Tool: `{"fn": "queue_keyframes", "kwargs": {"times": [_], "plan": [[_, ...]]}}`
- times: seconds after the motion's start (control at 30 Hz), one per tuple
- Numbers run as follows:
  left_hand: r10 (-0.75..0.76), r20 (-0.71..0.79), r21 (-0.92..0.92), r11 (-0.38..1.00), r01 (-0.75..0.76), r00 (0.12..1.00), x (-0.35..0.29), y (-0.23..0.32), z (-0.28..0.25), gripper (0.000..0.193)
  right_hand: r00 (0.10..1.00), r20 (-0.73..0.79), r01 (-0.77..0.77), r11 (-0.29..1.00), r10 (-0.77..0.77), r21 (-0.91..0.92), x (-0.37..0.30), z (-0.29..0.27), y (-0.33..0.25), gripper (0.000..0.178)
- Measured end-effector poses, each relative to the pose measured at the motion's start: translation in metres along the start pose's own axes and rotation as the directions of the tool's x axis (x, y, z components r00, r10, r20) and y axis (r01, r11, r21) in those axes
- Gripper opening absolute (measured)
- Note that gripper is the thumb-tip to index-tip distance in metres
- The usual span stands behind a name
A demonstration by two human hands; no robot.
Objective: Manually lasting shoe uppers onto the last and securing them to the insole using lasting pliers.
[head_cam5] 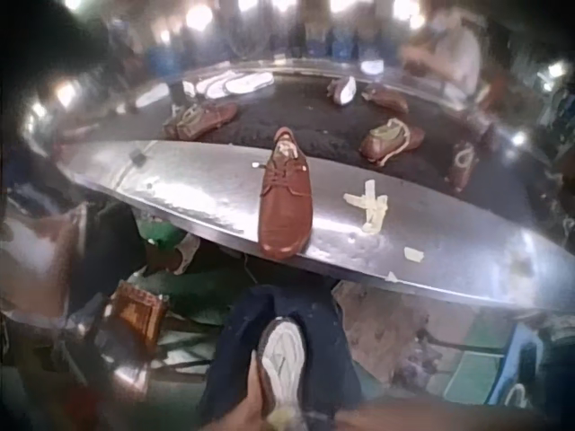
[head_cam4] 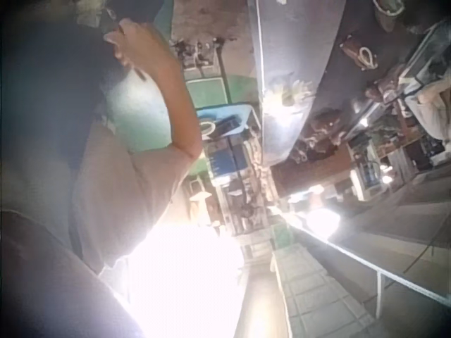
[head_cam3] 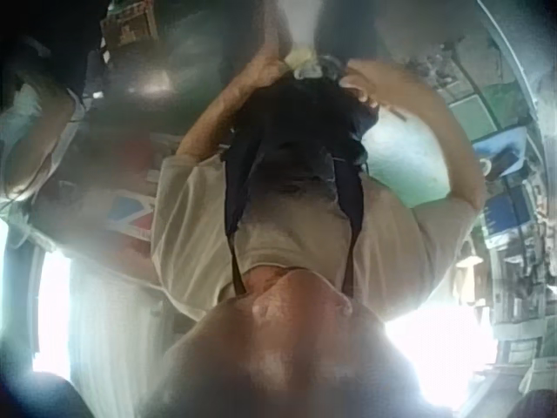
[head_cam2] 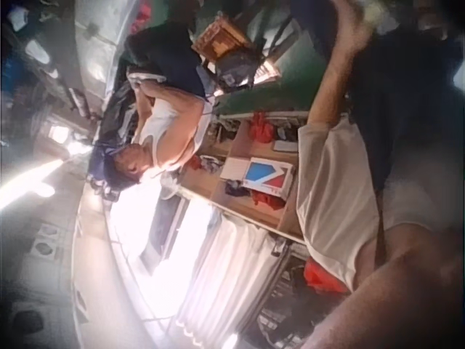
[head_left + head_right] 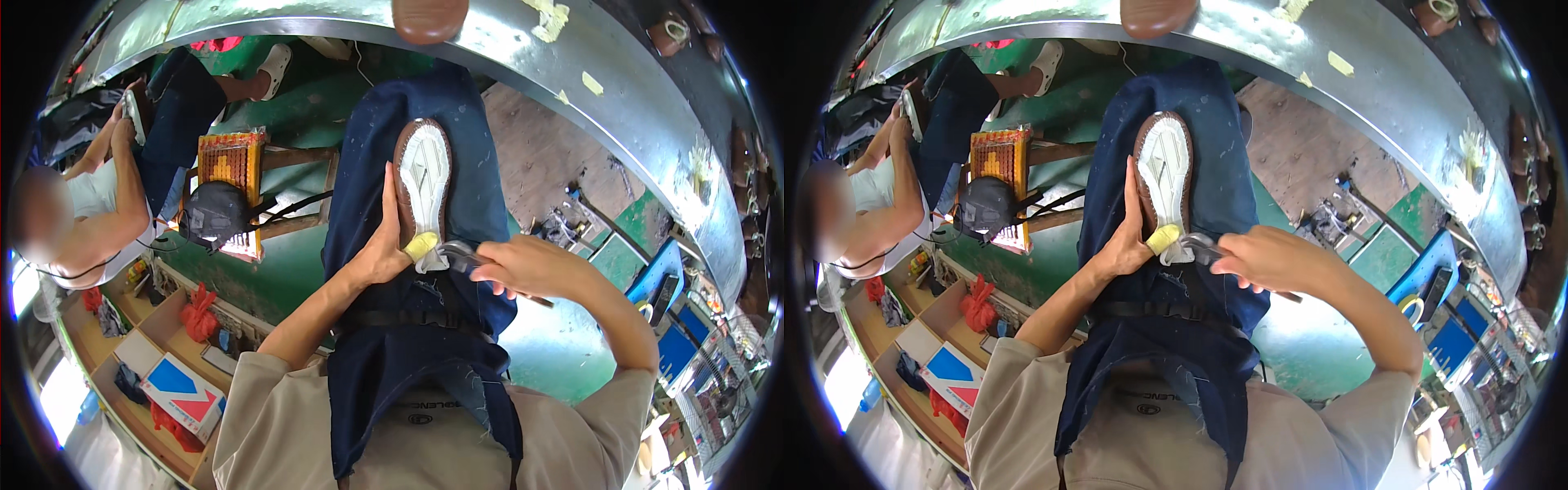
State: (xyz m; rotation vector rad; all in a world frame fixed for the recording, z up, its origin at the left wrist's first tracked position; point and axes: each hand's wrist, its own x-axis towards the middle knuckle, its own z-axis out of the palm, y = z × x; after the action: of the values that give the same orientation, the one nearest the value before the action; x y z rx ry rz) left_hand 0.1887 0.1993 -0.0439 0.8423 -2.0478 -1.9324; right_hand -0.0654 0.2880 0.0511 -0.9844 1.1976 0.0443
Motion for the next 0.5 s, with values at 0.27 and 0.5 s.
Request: {"fn": "queue_keyframes", "kwargs": {"times": [0.27,0.5], "plan": [[-0.065,0.021,-0.001,0.998,0.065,0.998,0.004,-0.003,0.002,0.139,0.946,-0.294,0.235,0.914,-0.136,0.332,0.044,-0.012,-0.006,0.031],[-0.442,-0.254,-0.589,0.777,0.224,0.86,0.049,0.007,0.005,0.046,0.658,-0.734,0.333,0.939,-0.167,0.086,0.079,0.056,-0.01,0.027]]}}
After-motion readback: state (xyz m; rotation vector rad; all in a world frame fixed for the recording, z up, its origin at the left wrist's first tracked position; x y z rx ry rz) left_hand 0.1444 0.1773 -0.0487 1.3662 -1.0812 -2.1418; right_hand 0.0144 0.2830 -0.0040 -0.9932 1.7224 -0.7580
